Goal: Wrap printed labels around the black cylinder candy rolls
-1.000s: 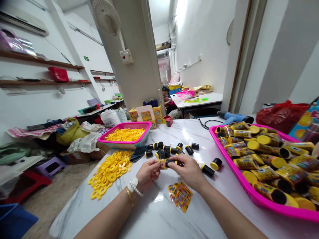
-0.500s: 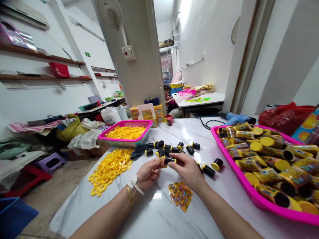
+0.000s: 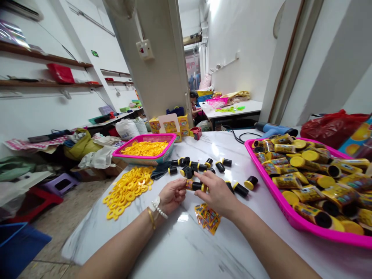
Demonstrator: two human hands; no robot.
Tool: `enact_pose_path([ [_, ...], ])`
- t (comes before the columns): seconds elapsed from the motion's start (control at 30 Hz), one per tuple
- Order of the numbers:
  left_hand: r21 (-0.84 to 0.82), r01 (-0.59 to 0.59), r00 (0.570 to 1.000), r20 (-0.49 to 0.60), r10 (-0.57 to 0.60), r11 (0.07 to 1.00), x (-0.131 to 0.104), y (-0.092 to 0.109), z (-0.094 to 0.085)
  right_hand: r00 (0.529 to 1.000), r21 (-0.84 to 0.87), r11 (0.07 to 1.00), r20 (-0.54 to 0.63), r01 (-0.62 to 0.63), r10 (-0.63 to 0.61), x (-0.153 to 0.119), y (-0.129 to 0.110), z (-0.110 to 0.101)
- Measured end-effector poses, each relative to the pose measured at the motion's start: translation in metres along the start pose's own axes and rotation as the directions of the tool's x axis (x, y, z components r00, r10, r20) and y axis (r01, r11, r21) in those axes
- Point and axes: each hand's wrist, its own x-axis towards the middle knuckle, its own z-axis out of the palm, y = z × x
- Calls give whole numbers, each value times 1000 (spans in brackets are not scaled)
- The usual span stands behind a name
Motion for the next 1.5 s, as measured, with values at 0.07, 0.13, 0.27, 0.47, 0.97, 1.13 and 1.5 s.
enact_pose_path([
  [0.07,14,-2,1000,-4,2,1000,1,-1,-1,1000,2,1000,-5,-24,24,0,-3,-3],
  [0.13,17,-5,1000,-6,5,1000,2,-1,-2,995,36,995,-15,-95,96,1,-5,-4],
  [0.27,-1,-11,1000,5,11,1000,1,-1,-1,950,249,918,49,-310,308,2,1,-1],
  [0.47,24,-18,999,44,17,1000,-2,-2,3,919,363,845,117,-393,377,3,14,5],
  [0.97,342,-293,942,-55,331,893,-7,5,9,975,-13,1000,-224,8,-11,1,-4,-6],
  [1.13,466,-232,963,232,135,854,-5,18,2,981,46,992,-163,113,-104,-1,-8,-3],
  [1.5,359,-155,973,217,79,921,-5,5,3,964,-4,973,-137,231,-229,-4,-8,5],
])
